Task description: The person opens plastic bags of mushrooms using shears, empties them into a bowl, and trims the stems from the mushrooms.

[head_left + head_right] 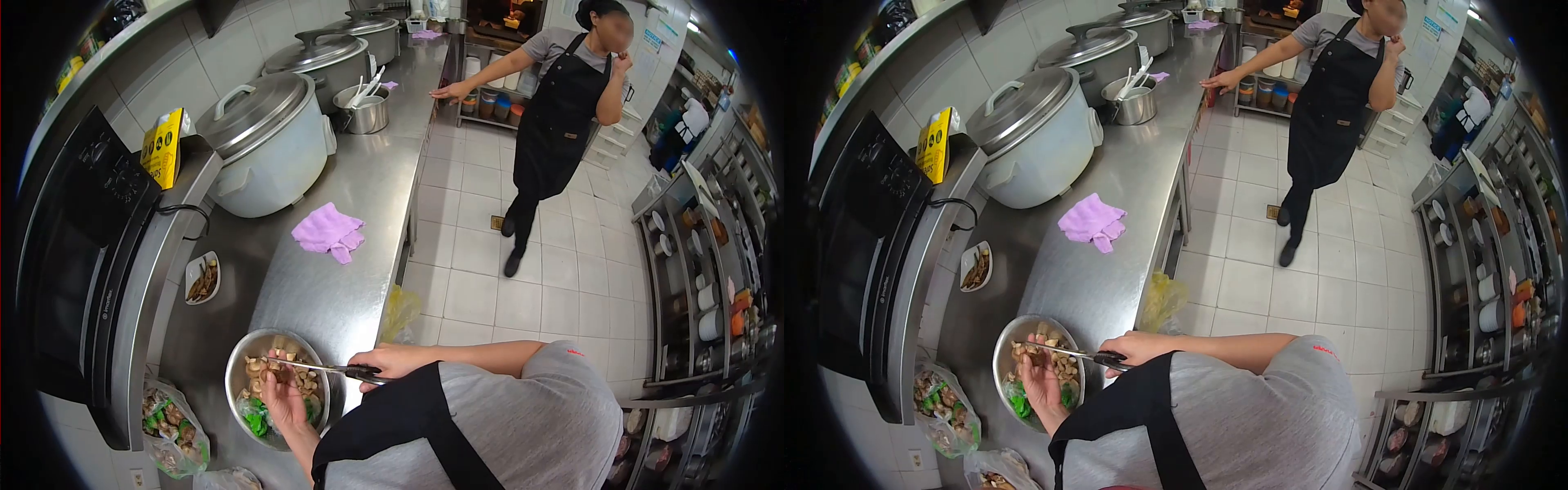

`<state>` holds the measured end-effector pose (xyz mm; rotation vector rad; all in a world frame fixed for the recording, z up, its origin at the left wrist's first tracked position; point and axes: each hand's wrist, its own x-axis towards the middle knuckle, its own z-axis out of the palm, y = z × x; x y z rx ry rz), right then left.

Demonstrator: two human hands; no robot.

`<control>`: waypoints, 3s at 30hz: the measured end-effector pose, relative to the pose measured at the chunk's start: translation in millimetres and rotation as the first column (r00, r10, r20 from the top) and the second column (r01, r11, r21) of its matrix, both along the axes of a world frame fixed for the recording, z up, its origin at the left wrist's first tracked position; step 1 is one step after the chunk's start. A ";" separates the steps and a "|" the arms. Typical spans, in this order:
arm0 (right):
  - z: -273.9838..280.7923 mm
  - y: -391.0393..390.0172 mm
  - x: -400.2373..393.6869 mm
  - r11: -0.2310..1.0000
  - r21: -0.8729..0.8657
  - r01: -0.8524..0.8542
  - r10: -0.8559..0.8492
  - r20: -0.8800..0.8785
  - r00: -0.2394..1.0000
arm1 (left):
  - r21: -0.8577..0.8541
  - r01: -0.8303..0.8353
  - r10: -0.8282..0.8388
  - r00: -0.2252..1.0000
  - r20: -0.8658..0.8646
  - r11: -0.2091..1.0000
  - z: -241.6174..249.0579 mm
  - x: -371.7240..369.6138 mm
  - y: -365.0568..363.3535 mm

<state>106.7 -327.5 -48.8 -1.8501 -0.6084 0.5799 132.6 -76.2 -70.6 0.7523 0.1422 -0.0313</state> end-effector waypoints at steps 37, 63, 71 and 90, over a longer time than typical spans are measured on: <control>6.1 24.4 26.0 0.982 0.178 -0.058 0.077 -0.103 0.992 | -0.099 -0.242 0.252 0.962 0.106 0.965 -3.8 -25.7 28.6; 13.7 62.2 61.1 0.935 -0.244 -0.257 0.347 0.490 0.800 | 0.082 -0.542 0.540 0.840 0.048 0.836 26.7 -47.6 35.8; -3.7 86.8 82.0 0.804 -0.450 -0.390 0.594 0.569 0.569 | 0.070 -0.602 0.606 0.792 -0.076 0.795 22.6 -61.2 35.9; -15.7 60.8 128.6 0.657 0.009 -0.753 0.748 -0.128 0.651 | 0.233 -0.590 0.630 0.759 -0.165 0.773 25.9 -52.1 8.4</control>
